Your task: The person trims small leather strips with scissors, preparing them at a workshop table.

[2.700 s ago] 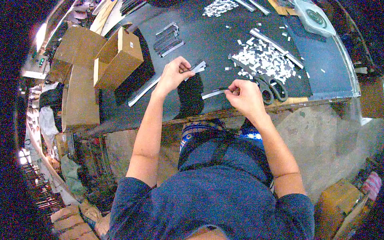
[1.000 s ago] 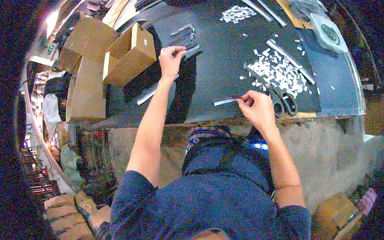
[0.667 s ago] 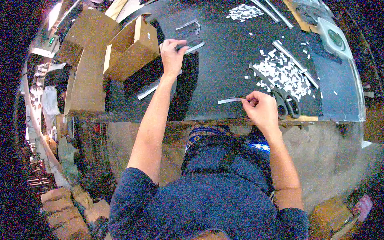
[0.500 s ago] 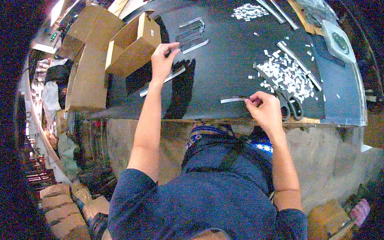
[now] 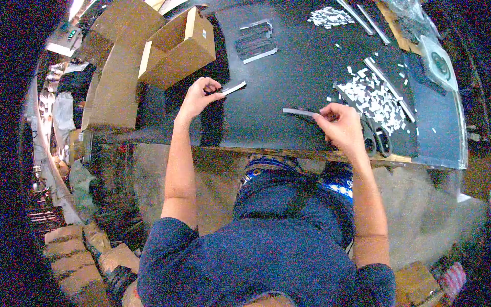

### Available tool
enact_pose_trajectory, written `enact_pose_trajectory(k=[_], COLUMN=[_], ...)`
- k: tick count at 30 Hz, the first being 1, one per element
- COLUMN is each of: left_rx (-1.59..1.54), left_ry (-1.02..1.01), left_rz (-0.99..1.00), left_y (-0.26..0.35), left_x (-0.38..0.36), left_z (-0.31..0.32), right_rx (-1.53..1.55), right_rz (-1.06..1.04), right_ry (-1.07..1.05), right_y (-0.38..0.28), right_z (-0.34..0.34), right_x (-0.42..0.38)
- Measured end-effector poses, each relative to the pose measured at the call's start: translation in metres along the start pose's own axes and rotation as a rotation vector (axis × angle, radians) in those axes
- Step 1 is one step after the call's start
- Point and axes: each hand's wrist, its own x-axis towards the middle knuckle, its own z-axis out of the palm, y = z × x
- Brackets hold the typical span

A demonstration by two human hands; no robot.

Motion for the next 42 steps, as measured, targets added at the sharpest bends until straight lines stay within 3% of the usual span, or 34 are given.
enact_pose_trajectory(k=[10,12,14,16,18,22,26,36,39,42], left_rx=[0.0,-0.174,-0.183,-0.198,-0.175,-0.207,-0.248,-0.188,-0.166,-0.164], left_ry=[-0.002,-0.013,0.013,0.074,0.137,0.18,0.182,0.228,0.234,0.238], left_rz=[0.023,-0.109,-0.074,0.0,0.122,0.192,0.193,0.226,0.251,0.248], left_y=[0.001,0.012,0.018,0.038,0.061,0.109,0.123,0.123,0.123,0.123], left_x=[0.001,-0.003,-0.007,-0.015,-0.023,-0.033,-0.034,-0.039,-0.038,-0.038], left_z=[0.005,0.005,0.012,0.022,0.037,0.066,0.087,0.092,0.092,0.091], right_rx=[0.018,-0.035,-0.091,-0.349,-0.307,-0.119,-0.06,-0.222,-0.067,-0.151], right_rz=[0.004,-0.011,0.0,-0.321,-0.255,-0.504,-0.394,-0.465,-0.364,-0.367], right_ry=[0.117,0.148,0.136,0.41,0.4,0.329,0.35,0.403,0.467,0.444], right_y=[0.0,-0.001,-0.007,-0.003,-0.008,-0.01,-0.001,0.011,0.001,0.007], right_z=[0.014,0.017,0.017,0.022,0.028,0.044,0.046,0.056,0.056,0.052], right_x=[0.061,0.069,0.068,0.068,0.052,0.021,0.001,-0.002,-0.007,-0.009])
